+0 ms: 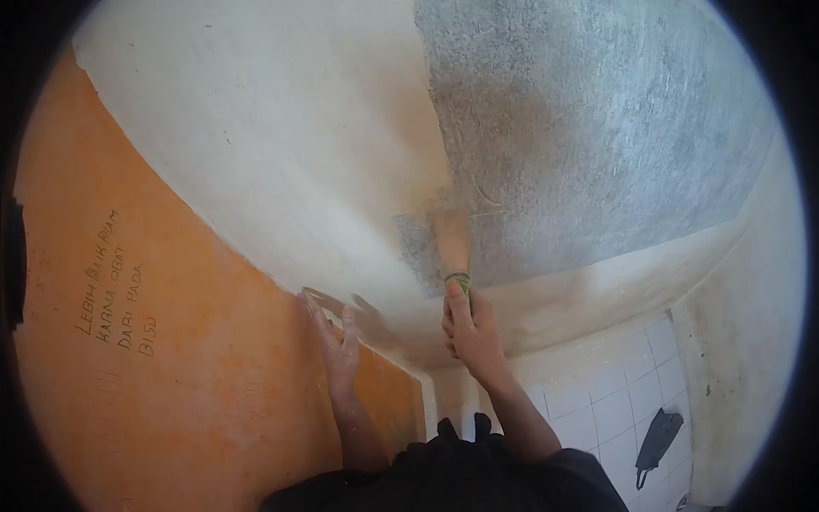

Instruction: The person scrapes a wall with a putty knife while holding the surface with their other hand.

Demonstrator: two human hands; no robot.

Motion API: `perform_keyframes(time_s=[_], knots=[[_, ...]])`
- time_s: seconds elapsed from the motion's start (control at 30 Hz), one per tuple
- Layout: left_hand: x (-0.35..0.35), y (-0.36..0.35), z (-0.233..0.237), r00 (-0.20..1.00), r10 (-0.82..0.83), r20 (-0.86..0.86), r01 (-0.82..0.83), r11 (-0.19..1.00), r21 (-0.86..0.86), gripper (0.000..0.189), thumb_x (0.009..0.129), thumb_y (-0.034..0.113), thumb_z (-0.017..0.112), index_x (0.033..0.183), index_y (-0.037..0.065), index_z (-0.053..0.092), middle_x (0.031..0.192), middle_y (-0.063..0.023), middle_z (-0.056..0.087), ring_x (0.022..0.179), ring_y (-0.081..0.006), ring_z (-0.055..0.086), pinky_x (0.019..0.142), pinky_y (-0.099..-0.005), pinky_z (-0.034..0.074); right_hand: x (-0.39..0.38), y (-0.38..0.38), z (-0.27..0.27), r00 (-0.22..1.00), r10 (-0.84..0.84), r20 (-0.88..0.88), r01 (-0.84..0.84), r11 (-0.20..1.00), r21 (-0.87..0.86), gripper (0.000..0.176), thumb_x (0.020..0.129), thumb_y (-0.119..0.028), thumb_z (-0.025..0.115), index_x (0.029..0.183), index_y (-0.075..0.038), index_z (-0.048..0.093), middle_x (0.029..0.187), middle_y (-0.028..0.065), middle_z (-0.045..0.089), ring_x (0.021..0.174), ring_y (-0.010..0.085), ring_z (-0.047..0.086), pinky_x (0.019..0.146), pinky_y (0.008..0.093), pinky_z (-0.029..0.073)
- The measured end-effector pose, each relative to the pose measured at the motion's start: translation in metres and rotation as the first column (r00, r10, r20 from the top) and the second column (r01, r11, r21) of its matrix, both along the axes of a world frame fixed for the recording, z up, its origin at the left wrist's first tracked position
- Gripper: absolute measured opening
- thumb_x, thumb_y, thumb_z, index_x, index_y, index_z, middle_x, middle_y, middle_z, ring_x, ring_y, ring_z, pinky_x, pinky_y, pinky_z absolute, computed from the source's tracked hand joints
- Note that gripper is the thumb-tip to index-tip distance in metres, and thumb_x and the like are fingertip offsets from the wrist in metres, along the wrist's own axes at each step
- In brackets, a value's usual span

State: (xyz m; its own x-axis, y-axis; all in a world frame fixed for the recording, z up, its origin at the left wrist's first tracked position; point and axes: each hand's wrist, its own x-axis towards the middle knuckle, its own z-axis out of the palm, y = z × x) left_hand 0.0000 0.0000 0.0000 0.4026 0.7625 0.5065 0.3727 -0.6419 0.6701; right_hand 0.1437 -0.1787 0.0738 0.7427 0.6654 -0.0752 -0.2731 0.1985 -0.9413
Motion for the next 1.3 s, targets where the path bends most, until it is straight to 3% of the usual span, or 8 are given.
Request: perform_keyframes(time_s=[0.2,0.27,0.57,0.7,0.77,0.9,0.97,1.3], knots=[[0.009,-0.022,0.001,0.999,-0.024,0.046,0.026,0.998,-0.056,0.077,0.098,0.030,0.055,0.151,-0.003,0.010,0.156,-0.0284,0.008,0.145,-0.0399,0.013,0.109,-0.0464,0.036,0.001,-0.010,0.014,1.000,-0.022,-0.004,0.022,0.999,0.047,0.043,0.101,-0.045,0.045,0.077,-0.010,0.043,0.054,-0.0062,0.033,0.039,0.0026,0.027,0.034,0.0216,0.018],[0.007,-0.022,0.002,0.997,-0.059,0.046,0.067,0.982,-0.175,0.079,0.096,0.029,0.054,0.150,-0.007,0.007,0.156,-0.0307,0.002,0.147,-0.0382,0.003,0.119,-0.0440,0.007,0.004,-0.018,0.005,1.000,-0.023,-0.004,0.023,0.999,-0.046,0.043,0.101,-0.046,0.045,0.078,-0.010,0.044,0.054,-0.0063,0.033,0.039,0.0026,0.028,0.035,0.0217,0.018],[0.011,-0.021,-0.008,0.983,-0.087,0.163,0.118,0.975,-0.189,0.079,0.095,0.029,0.055,0.151,-0.003,0.009,0.156,-0.0313,0.003,0.147,-0.0402,0.003,0.119,-0.0464,0.009,0.012,-0.023,0.017,0.998,-0.049,-0.032,0.047,0.998,-0.048,0.043,0.101,-0.047,0.045,0.078,-0.010,0.045,0.053,-0.0070,0.033,0.038,0.0023,0.026,0.034,0.0218,0.016],[0.010,-0.019,-0.004,0.994,-0.087,0.064,0.096,0.985,-0.146,0.079,0.096,0.030,0.055,0.151,-0.003,0.009,0.155,-0.0317,0.003,0.147,-0.0404,0.003,0.119,-0.0469,0.009,0.017,-0.016,0.052,0.999,-0.054,0.009,0.053,0.997,0.056,0.043,0.101,-0.046,0.044,0.078,-0.010,0.045,0.053,-0.0070,0.032,0.038,0.0022,0.026,0.034,0.0219,0.016],[0.009,-0.020,-0.008,0.999,-0.032,0.042,0.038,0.988,-0.149,0.075,0.098,0.028,0.055,0.153,0.005,0.009,0.157,-0.0272,0.004,0.146,-0.0388,0.009,0.111,-0.0489,0.033,0.018,-0.021,0.038,0.996,-0.069,0.059,0.069,0.998,0.015,0.042,0.102,-0.045,0.044,0.078,-0.011,0.044,0.053,-0.0070,0.032,0.038,0.0023,0.025,0.034,0.0219,0.016],[0.010,-0.021,-0.011,0.996,-0.068,0.064,0.077,0.987,-0.138,0.076,0.098,0.029,0.055,0.153,0.005,0.009,0.157,-0.0266,0.002,0.146,-0.0382,0.009,0.110,-0.0501,0.033,0.012,-0.022,0.032,0.997,-0.075,-0.001,0.075,0.994,-0.077,0.041,0.102,-0.044,0.045,0.077,-0.011,0.044,0.053,-0.0069,0.032,0.037,0.0023,0.024,0.034,0.0217,0.016],[0.012,-0.021,-0.009,0.987,-0.089,0.131,0.109,0.981,-0.160,0.079,0.096,0.032,0.054,0.150,-0.004,0.010,0.155,-0.0328,0.004,0.147,-0.0408,0.003,0.118,-0.0477,0.009,0.008,-0.018,0.057,0.999,-0.039,0.020,0.038,0.999,0.035,0.041,0.101,-0.044,0.045,0.078,-0.011,0.044,0.053,-0.0068,0.032,0.037,0.0024,0.024,0.034,0.0216,0.016],[0.013,-0.017,-0.008,0.993,-0.083,0.087,0.094,0.987,-0.134,0.078,0.097,0.030,0.054,0.150,-0.005,0.010,0.155,-0.0321,0.003,0.147,-0.0403,0.002,0.118,-0.0476,0.008,0.014,-0.020,0.050,0.998,-0.041,0.048,0.041,0.999,0.007,0.043,0.101,-0.047,0.045,0.078,-0.011,0.044,0.053,-0.0069,0.032,0.038,0.0026,0.026,0.034,0.0218,0.016]])
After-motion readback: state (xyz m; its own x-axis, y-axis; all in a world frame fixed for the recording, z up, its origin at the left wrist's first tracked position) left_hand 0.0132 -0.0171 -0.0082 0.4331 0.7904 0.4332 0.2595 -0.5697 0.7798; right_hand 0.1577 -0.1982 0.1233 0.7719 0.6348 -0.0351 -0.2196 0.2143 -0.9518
